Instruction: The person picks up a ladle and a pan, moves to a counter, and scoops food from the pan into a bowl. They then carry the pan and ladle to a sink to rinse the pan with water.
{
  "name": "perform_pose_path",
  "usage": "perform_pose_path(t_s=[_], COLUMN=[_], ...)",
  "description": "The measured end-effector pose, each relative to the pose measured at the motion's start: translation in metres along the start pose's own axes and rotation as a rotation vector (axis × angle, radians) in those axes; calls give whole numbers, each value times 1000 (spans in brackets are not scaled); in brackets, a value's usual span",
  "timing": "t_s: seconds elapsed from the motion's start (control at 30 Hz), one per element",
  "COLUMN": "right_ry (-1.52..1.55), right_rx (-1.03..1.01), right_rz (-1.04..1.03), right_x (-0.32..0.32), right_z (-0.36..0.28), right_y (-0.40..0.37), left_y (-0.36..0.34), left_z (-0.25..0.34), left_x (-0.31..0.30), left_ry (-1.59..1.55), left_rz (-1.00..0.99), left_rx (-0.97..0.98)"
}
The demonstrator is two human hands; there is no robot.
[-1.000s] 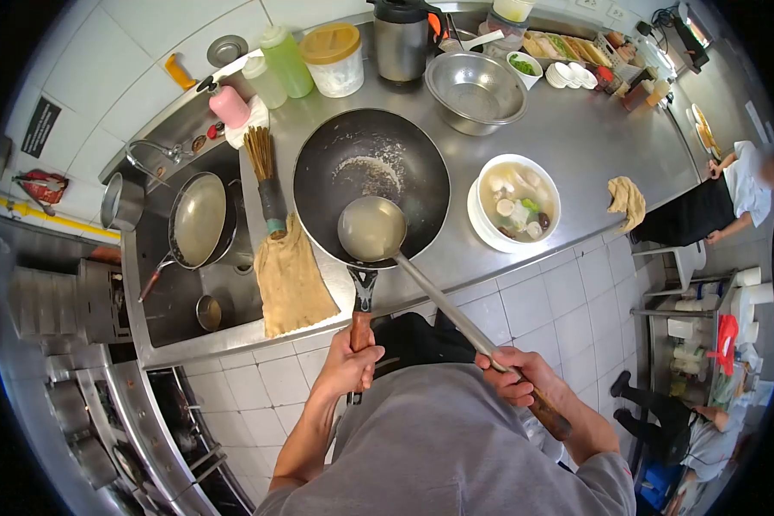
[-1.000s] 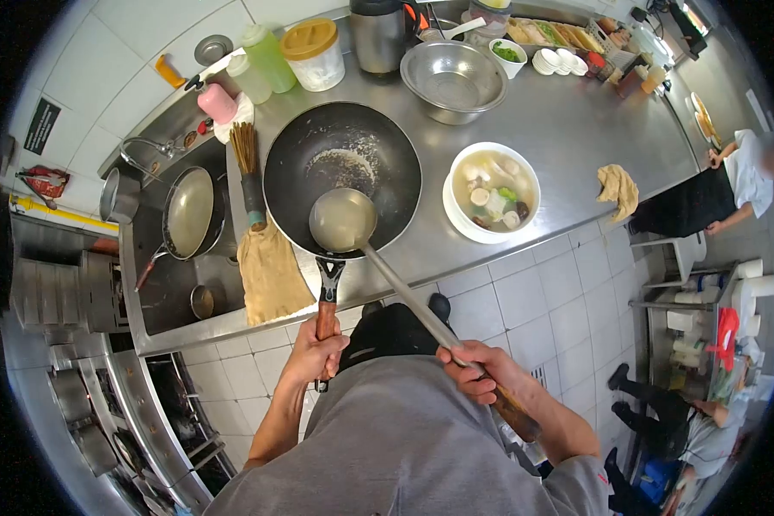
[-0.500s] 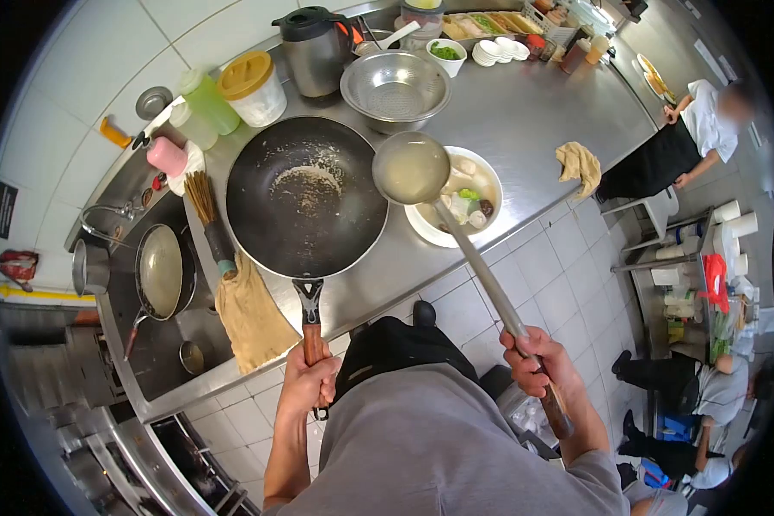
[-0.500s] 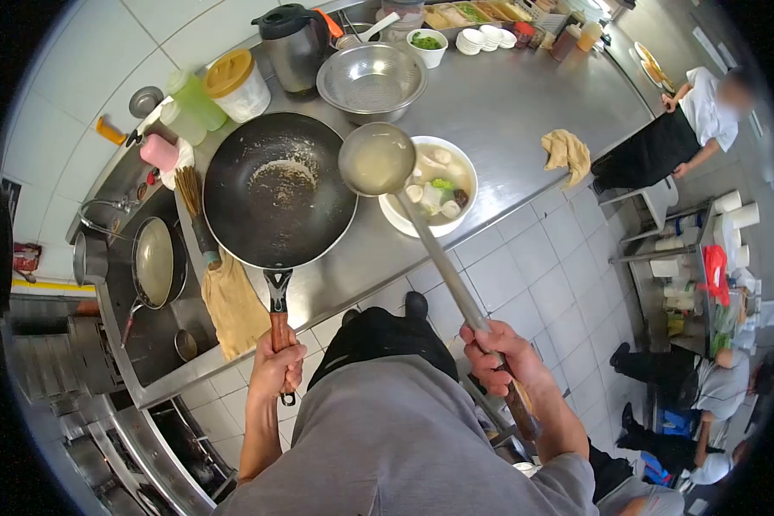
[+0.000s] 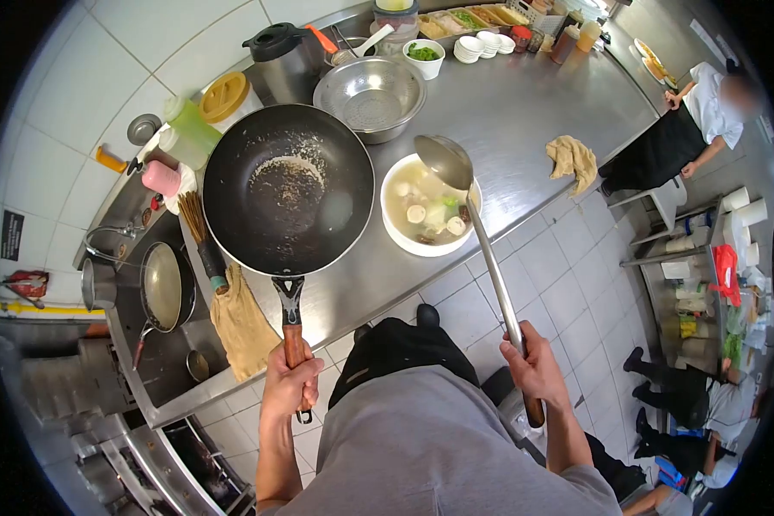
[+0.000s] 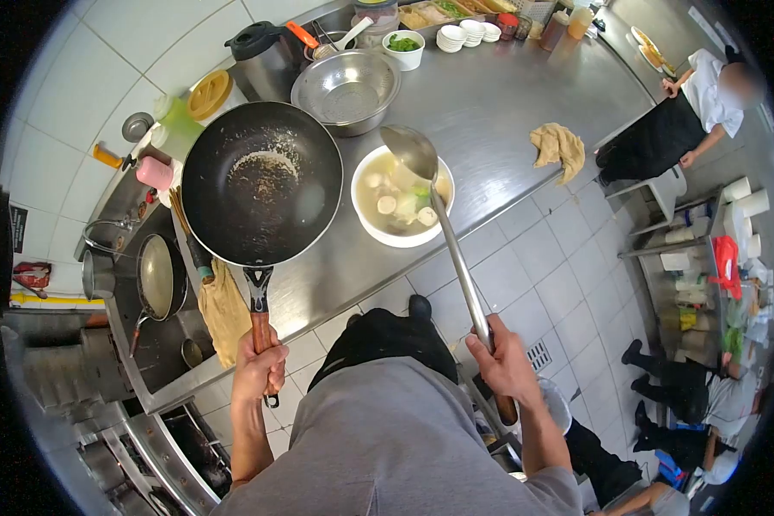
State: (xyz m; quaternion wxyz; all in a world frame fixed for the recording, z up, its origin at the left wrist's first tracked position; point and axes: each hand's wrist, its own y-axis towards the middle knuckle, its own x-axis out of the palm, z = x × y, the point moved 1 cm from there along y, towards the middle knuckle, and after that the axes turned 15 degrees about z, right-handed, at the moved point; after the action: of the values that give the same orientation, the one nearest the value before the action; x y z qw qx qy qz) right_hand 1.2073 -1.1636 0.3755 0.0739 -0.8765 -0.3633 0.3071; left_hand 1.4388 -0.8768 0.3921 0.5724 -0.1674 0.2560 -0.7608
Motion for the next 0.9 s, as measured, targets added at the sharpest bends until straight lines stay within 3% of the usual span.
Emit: perform_pose_path(t_s=[0.13, 0.37, 0.9], right_ry=[-143, -97, 51], right_rx=[-132, -203, -92], right_rz=[93, 74, 1], right_x=[-6, -18, -34], right_z=[-2, 5, 37], right_y=[5, 25, 35], left_y=[-6, -15, -27], left_z=[7, 16, 25], left_x=[12, 30, 79], left_ry=[20, 146, 532], left_rz=[22, 20, 184], left_rx=[30, 108, 359])
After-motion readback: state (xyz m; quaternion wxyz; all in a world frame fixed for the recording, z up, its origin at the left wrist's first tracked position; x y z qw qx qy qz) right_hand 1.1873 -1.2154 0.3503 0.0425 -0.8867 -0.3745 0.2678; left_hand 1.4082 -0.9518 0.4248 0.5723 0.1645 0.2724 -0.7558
